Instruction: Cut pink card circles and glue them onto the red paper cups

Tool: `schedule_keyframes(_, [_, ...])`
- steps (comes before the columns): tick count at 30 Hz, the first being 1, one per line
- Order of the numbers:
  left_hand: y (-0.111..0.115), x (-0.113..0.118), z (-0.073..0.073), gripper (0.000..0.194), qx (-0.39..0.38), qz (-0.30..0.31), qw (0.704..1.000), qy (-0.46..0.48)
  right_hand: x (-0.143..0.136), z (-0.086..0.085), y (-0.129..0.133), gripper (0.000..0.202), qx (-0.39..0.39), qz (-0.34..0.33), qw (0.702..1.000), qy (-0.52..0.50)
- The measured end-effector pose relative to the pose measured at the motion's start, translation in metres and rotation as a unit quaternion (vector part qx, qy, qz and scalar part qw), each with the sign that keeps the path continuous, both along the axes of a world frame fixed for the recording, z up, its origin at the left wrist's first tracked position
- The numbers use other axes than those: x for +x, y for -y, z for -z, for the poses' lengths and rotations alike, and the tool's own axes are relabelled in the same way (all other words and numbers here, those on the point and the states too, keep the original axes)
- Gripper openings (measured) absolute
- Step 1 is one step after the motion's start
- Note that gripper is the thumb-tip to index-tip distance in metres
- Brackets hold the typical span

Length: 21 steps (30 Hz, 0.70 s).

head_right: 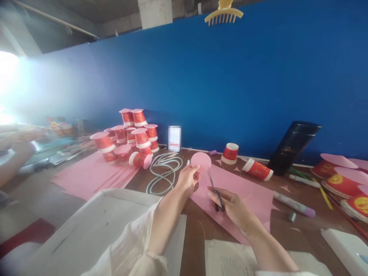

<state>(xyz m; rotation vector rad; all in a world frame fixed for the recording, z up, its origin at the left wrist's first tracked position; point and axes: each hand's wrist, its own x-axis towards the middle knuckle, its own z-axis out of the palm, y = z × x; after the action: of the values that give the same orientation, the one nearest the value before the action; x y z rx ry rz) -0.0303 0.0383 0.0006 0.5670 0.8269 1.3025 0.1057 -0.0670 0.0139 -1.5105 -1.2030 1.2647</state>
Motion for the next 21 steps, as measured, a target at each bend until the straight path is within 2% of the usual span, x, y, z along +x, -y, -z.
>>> schedule_keyframes(6, [0.009,0.005,-0.006,0.021,-0.004,0.029,0.999,0.017,-0.009,0.007,-0.002,0.054,0.030,0.017,0.999,0.025])
schedule_keyframes(13, [0.020,0.010,-0.011,0.015,-0.006,0.041,0.999,0.021,-0.019,0.003,-0.001,0.053,0.022,0.058,0.998,0.004])
schedule_keyframes(21, [0.021,0.010,-0.009,0.020,0.003,0.042,0.998,0.038,-0.021,-0.003,-0.001,0.056,0.022,0.066,0.997,0.028])
